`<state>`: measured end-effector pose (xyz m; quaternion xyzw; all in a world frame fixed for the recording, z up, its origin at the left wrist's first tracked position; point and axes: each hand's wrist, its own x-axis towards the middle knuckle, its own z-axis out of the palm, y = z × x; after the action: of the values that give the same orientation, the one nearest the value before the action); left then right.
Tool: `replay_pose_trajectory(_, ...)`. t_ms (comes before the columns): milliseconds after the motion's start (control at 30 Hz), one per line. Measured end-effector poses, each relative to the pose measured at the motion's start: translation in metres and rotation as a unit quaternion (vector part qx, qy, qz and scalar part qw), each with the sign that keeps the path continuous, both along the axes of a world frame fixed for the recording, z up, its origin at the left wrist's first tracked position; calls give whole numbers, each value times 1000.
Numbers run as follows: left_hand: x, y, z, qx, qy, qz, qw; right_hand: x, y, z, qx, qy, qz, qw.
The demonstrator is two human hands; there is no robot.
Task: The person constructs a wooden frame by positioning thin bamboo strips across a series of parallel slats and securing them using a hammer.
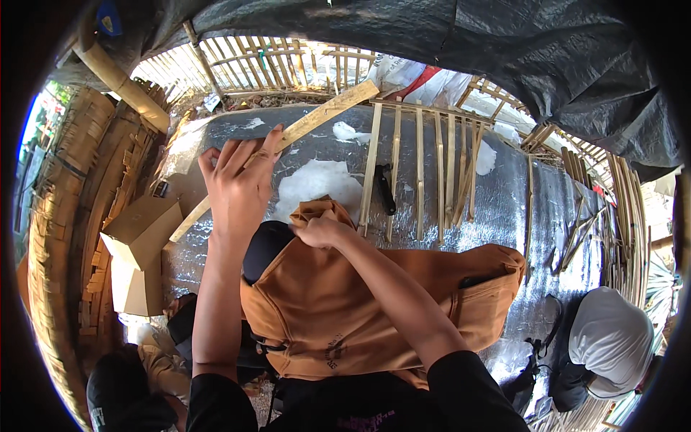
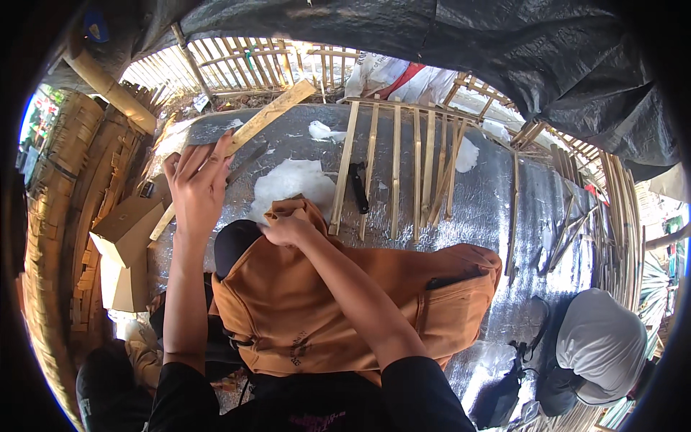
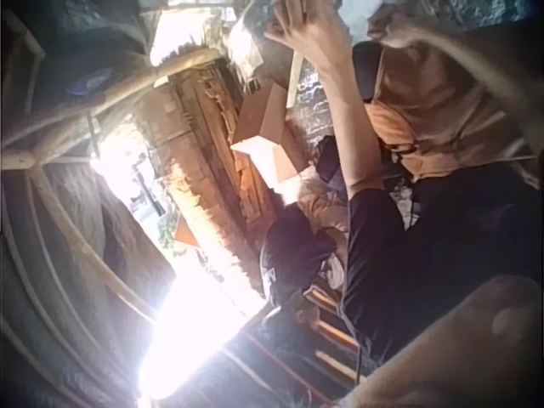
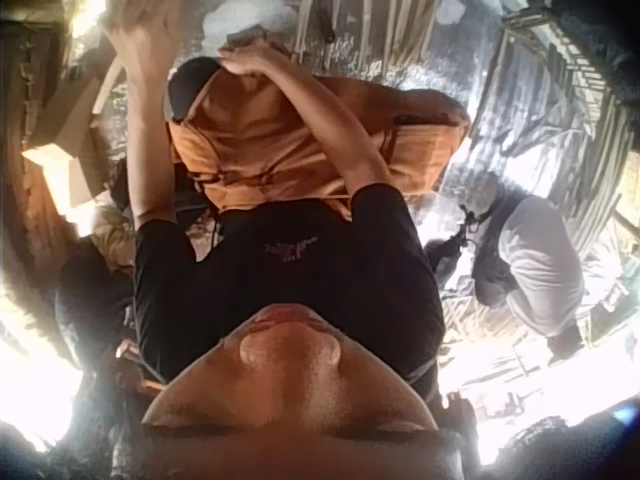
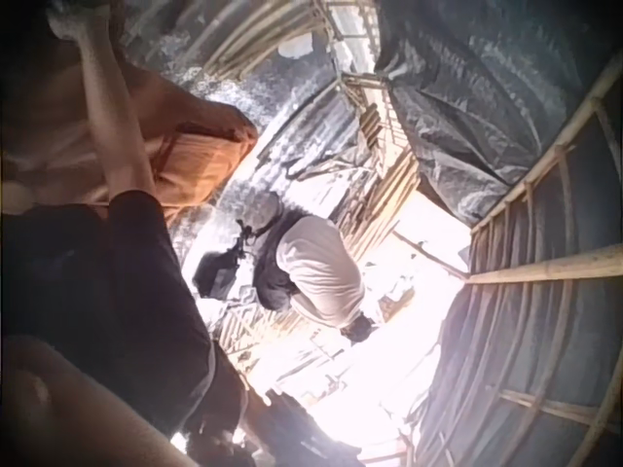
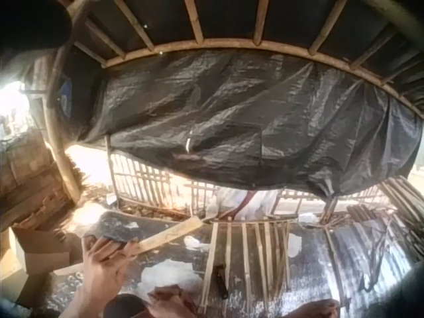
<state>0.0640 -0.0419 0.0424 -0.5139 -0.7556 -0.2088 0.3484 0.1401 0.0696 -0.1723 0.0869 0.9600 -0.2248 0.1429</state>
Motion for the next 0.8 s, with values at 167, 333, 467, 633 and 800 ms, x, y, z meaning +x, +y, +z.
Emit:
replay_pose_trajectory(167, -3, -7, 2, -5, -8, 4, 1000, -14, -25, 2, -160, 149, -21, 976)
replay_pose_trajectory(333, -1, 2, 6, 1, -15, -15, 1000, -4, -78, 90, -286, 326, -16, 901)
replay_pose_trajectory(467, 8, 20, 16, 7, -15, -38, 999, 13, -109, 90, -198, 284, 140, 928)
replay_pose_trajectory(633, 14, 52, 5, -45, -11, -53, 998, 43, -93, 113, -201, 312, 108, 922)
replay_pose_trajectory(800, 23, 93, -6, -68, -35, -99, 992, 51, -36, 97, -123, 310, -25, 942)
